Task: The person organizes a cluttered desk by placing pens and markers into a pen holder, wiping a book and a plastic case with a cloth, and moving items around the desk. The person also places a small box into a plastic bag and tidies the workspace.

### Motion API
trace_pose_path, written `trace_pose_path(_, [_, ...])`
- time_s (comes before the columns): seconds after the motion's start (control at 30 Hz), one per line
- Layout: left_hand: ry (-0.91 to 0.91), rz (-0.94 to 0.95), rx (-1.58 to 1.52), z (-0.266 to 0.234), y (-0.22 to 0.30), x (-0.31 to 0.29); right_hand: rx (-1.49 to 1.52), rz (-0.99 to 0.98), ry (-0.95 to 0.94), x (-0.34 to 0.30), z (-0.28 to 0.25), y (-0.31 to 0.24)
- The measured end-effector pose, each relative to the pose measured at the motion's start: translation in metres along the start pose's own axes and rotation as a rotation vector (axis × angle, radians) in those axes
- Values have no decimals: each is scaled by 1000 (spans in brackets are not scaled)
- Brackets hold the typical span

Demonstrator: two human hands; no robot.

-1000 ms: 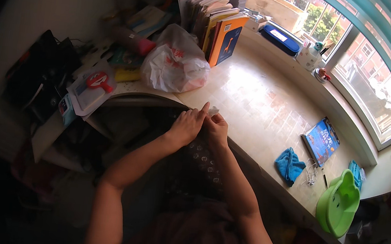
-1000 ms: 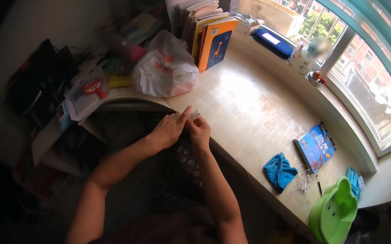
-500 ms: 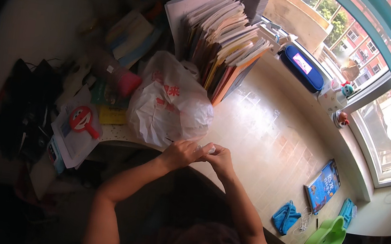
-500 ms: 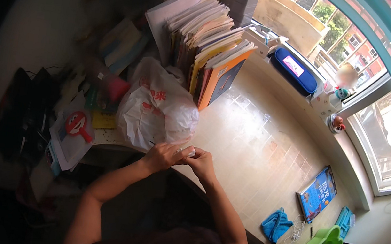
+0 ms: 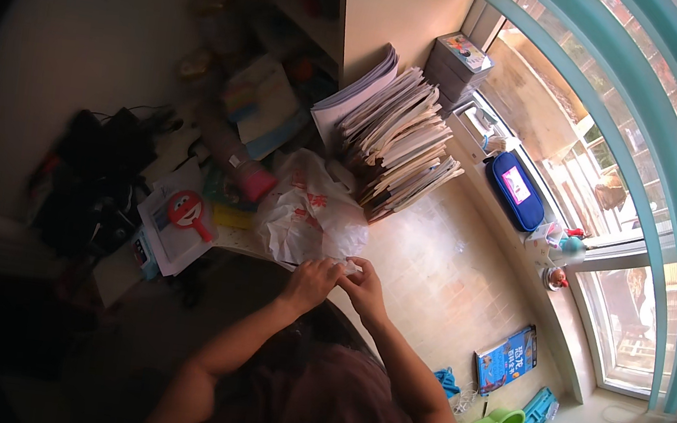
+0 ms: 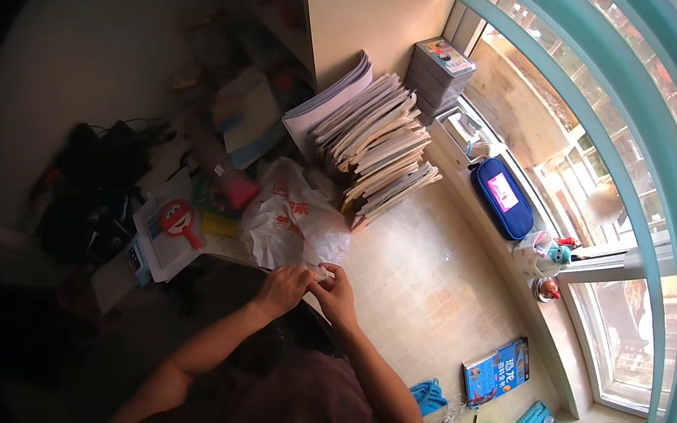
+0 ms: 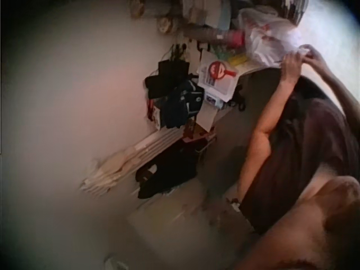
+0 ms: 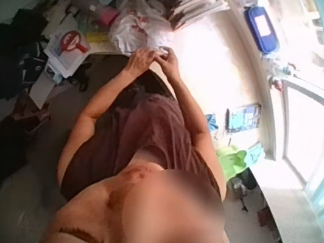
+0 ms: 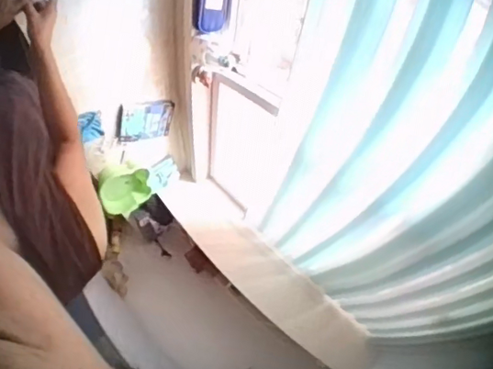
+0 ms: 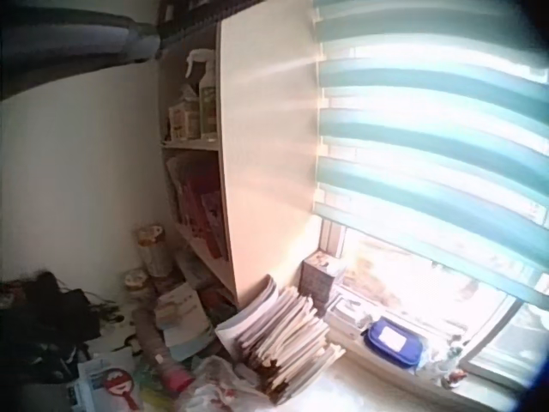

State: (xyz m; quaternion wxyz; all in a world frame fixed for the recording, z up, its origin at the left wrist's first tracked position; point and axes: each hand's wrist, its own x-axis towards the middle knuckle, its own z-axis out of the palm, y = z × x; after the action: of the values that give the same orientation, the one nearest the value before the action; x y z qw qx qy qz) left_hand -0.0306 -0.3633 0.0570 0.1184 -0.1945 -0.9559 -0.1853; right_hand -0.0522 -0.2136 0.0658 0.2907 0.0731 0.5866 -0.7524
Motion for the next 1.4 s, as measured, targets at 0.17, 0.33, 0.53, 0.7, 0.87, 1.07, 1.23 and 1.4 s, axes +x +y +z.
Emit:
trace_pose_path(0.17, [-113,-81,21,-5,-25,0,-82,-4,-169,24,8,3])
trace_pose_path(0.33, [-184,-374,-163,0,-70,-2,-140,-28,37,71,3,38])
trace_pose_path(0.53, [-132,-644,-143,-4,-148,-29,-399,-13,467,106,-8,64])
trace_pose_path(0.7, [-96,-575,-185,-35,-212,-44,-494,-19,636,121,4,76])
trace_pose_path(0.87, [109,-772,-320,-37,-270,-94,-448,61,712,126,14,75])
trace_pose_path(1.07, [209,-1333,-351,-46,-347,-184,-556,105,700,131,-1,78])
trace_pose_path(1.23, [441,-1481,-360,-14,-406,-262,-546,186,657,139,-17,81])
trace_pose_path(1.4, [314,-1962,-482,8,-457,-293,-584,175,632,143,-22,84])
